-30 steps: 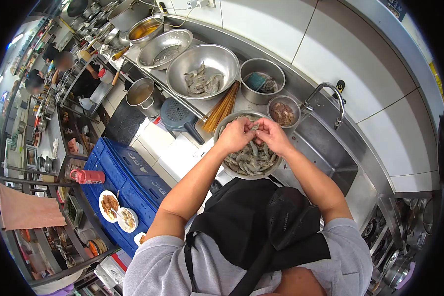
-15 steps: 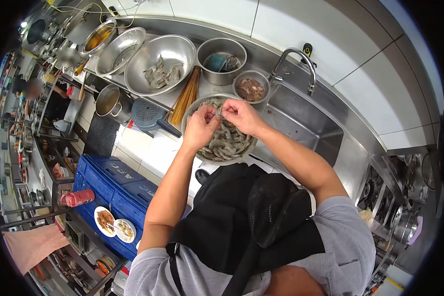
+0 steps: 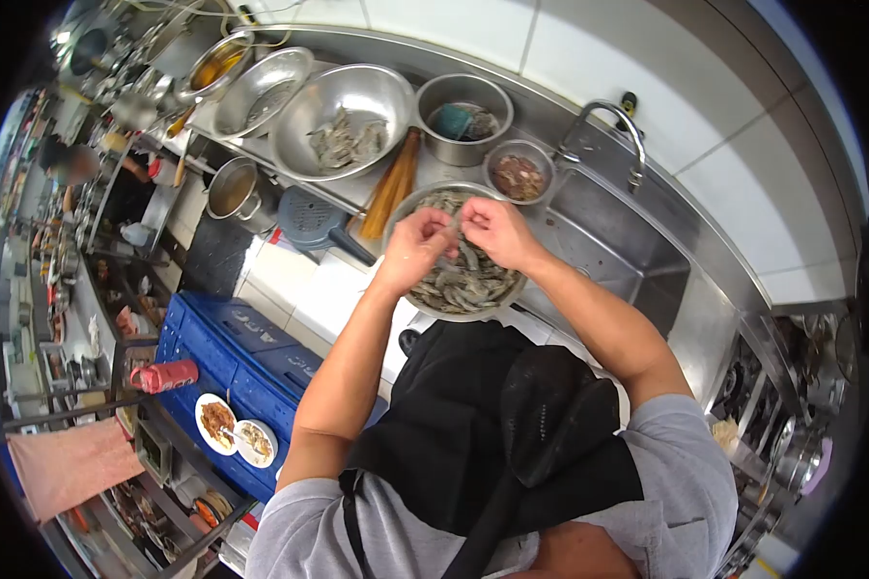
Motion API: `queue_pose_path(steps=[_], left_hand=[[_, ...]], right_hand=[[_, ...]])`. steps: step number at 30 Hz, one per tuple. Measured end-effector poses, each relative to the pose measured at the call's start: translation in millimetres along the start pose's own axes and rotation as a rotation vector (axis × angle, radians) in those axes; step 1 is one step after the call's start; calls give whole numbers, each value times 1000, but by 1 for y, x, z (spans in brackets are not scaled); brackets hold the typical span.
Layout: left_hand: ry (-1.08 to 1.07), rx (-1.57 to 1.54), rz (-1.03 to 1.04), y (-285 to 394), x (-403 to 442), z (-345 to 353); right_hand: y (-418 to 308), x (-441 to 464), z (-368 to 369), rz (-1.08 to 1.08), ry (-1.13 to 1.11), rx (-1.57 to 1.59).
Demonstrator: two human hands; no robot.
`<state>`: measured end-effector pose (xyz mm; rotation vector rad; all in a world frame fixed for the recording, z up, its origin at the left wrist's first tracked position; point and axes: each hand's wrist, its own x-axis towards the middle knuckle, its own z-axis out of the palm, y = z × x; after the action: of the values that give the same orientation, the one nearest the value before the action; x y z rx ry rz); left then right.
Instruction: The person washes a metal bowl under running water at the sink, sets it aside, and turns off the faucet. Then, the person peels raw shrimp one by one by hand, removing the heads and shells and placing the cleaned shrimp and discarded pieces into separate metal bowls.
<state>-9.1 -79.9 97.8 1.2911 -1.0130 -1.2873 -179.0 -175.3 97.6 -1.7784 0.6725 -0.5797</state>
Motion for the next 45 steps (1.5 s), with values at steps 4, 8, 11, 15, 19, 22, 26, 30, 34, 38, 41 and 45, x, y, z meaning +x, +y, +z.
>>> queue_pose_path(steps=[4, 8, 11, 15, 19, 22, 26, 30, 34, 38, 41, 45], left_hand=[[-23, 104, -16, -4, 5, -3], [-47, 131, -83, 4, 1, -8], [-93, 104, -149, 1, -3, -9], [-117, 28, -193, -10, -5, -16], [-114, -127, -236, -10, -8, -35], [11, -243, -238, -7, -6, -60], [152, -396, -256, 7, -6, -96], [184, -402, -255, 1, -4, -122], [156, -481, -251, -6, 1, -126], [151, -469, -242, 2, 13, -133], [151, -297, -46, 28, 50, -173], [606, -139, 20, 27, 103, -202]], right_hand=[[-10, 0, 7, -56, -26, -307], [2, 2, 15, -114, 94, -380], [21, 6, 10, -71, 215, -307], [23, 13, -8, 20, 323, -237], [39, 14, -20, 41, 378, -322], [42, 6, -27, 39, 408, -305], [59, -8, -40, 138, 379, -265], [75, -30, -33, 172, 345, -294], [78, -46, -21, 239, 299, -281], [57, -47, -12, 272, 209, -364], [45, -39, -8, 244, 143, -426], [36, -18, -2, 89, 58, -558]])
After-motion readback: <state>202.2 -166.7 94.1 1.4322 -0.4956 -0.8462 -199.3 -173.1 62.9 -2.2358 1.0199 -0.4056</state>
